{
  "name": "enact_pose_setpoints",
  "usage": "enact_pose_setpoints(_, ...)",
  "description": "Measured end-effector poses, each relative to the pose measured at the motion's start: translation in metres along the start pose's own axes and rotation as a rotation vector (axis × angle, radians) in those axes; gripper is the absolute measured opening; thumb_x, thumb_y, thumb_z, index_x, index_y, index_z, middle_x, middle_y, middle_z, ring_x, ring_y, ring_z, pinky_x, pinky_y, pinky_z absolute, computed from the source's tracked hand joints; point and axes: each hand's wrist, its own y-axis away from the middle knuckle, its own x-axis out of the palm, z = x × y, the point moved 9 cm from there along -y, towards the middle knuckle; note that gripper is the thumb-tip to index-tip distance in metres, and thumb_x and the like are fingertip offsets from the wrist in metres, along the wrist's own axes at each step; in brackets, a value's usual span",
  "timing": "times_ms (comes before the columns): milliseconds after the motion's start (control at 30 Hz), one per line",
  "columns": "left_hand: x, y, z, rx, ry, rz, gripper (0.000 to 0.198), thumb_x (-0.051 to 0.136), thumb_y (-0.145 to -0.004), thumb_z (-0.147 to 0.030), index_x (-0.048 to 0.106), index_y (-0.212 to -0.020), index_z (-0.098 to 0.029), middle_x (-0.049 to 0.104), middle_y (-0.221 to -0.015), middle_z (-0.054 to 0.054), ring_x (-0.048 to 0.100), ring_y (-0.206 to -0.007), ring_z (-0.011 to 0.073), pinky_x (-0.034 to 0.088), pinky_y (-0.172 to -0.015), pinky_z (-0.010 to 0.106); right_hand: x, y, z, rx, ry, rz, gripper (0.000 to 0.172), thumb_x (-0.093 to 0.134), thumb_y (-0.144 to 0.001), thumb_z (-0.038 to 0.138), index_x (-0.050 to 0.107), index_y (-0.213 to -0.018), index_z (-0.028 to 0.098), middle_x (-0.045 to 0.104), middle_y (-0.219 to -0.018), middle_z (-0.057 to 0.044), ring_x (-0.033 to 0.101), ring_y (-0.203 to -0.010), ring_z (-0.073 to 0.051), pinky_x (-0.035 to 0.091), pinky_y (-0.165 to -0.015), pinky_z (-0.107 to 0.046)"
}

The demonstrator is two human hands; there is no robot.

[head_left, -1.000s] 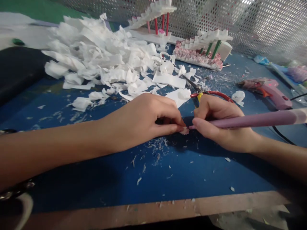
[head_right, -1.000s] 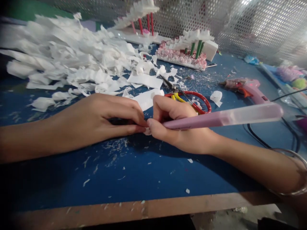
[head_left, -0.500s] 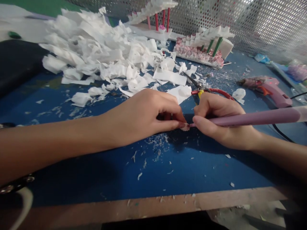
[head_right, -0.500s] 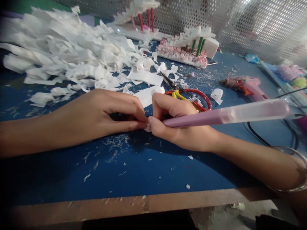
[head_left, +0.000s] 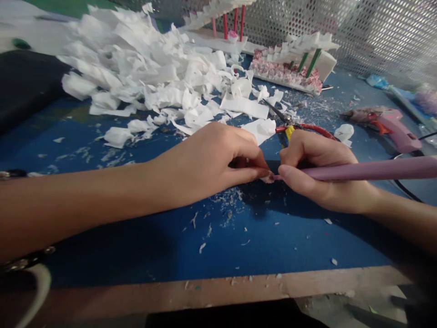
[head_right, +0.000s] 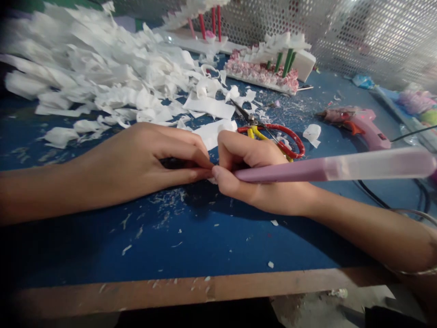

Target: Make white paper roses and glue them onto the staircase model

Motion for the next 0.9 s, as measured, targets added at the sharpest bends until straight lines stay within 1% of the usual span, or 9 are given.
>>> enact_pose_setpoints(100, 0.001, -0.001, 0.001, -0.013, 0.002, 0.008, 0.016, 0.057, -0.082, -0.026, 0.071, -0.077, -0.020, 0.065, -0.071, -0.001, 0.057, -0.065, 0.0095, 0.040, -0.061, 0.021, -0.003, 0.001, -0.001, 0.009, 0.008, -0.029, 0.023, 0.053, -0.087, 0.019, 0.042, -0.066, 0.019, 0.042, -0.061, 0.006, 0.039, -0.054, -0.005, 0.031, -0.049, -0.022)
enact_pose_setpoints(233, 0.002, -0.003, 0.004, -0.046, 0.004, 0.013, 0.016, 0.057, -0.081, -0.027, 0.069, -0.074, -0.019, 0.062, -0.066, -0.003, 0.053, -0.060, 0.0081, 0.038, -0.059, 0.021, -0.001, 0.001, -0.002, 0.022, -0.026, -0.009, 0.024, 0.059, -0.083, 0.021, 0.042, -0.066, 0.019, 0.042, -0.060, 0.005, 0.038, -0.052, -0.005, 0.031, -0.047, -0.023)
enact_pose_setpoints(333, 0.003, -0.005, 0.005, -0.086, 0.024, 0.016, 0.015, 0.059, -0.079, -0.027, 0.068, -0.071, -0.018, 0.059, -0.061, -0.003, 0.049, -0.055, 0.0068, 0.035, -0.054, 0.020, -0.004, 0.001, -0.003, 0.034, 0.009, -0.030, 0.024, 0.058, -0.084, 0.022, 0.042, -0.066, 0.019, 0.042, -0.060, 0.005, 0.038, -0.053, -0.006, 0.031, -0.047, -0.023)
enact_pose_setpoints(433, 0.004, -0.005, 0.009, -0.141, 0.038, 0.027, 0.016, 0.060, -0.078, -0.027, 0.067, -0.068, -0.017, 0.056, -0.056, -0.003, 0.046, -0.051, 0.0059, 0.032, -0.049, 0.019, -0.002, 0.001, -0.002, 0.030, 0.003, -0.010, 0.025, 0.058, -0.084, 0.024, 0.041, -0.066, 0.019, 0.042, -0.060, 0.005, 0.038, -0.054, -0.007, 0.031, -0.047, -0.024)
enact_pose_setpoints(533, 0.003, -0.004, 0.010, -0.161, 0.036, 0.007, 0.013, 0.059, -0.079, -0.027, 0.067, -0.077, -0.017, 0.058, -0.059, -0.003, 0.046, -0.051, 0.0059, 0.033, -0.049, 0.018, -0.002, 0.000, -0.002, 0.019, 0.049, -0.008, 0.025, 0.057, -0.084, 0.024, 0.041, -0.066, 0.020, 0.041, -0.061, 0.004, 0.038, -0.054, -0.007, 0.032, -0.048, -0.024)
enact_pose_setpoints(633, 0.000, -0.002, 0.005, -0.092, 0.025, -0.038, 0.014, 0.054, -0.081, -0.025, 0.066, -0.086, -0.018, 0.063, -0.069, -0.002, 0.052, -0.056, 0.0070, 0.037, -0.055, 0.019, -0.004, 0.000, -0.002, 0.019, 0.068, -0.034, 0.024, 0.054, -0.086, 0.023, 0.042, -0.066, 0.020, 0.043, -0.061, 0.004, 0.040, -0.056, -0.008, 0.034, -0.050, -0.025)
enact_pose_setpoints(733, -0.002, -0.001, -0.003, 0.007, -0.004, -0.043, 0.014, 0.055, -0.082, -0.024, 0.067, -0.078, -0.018, 0.066, -0.076, 0.001, 0.055, -0.062, 0.0087, 0.039, -0.058, 0.020, -0.006, 0.000, -0.005, 0.047, 0.065, -0.047, 0.024, 0.054, -0.087, 0.025, 0.042, -0.067, 0.020, 0.045, -0.061, 0.003, 0.041, -0.056, -0.009, 0.035, -0.050, -0.025)
enact_pose_setpoints(833, -0.002, 0.000, -0.005, 0.039, -0.031, -0.026, 0.015, 0.056, -0.082, -0.027, 0.068, -0.079, -0.018, 0.068, -0.080, 0.002, 0.057, -0.064, 0.0098, 0.039, -0.058, 0.021, -0.008, 0.001, -0.006, 0.058, 0.046, -0.074, 0.023, 0.054, -0.087, 0.025, 0.043, -0.067, 0.020, 0.045, -0.061, 0.003, 0.042, -0.056, -0.009, 0.036, -0.050, -0.025)
enact_pose_setpoints(900, -0.002, 0.000, -0.006, 0.051, -0.056, -0.027, 0.016, 0.055, -0.083, -0.025, 0.069, -0.080, -0.018, 0.069, -0.080, 0.002, 0.058, -0.066, 0.0098, 0.040, -0.059, 0.021, -0.008, 0.002, -0.006, 0.053, 0.024, -0.071, 0.024, 0.055, -0.087, 0.027, 0.043, -0.067, 0.020, 0.045, -0.061, 0.003, 0.042, -0.056, -0.009, 0.037, -0.050, -0.025)
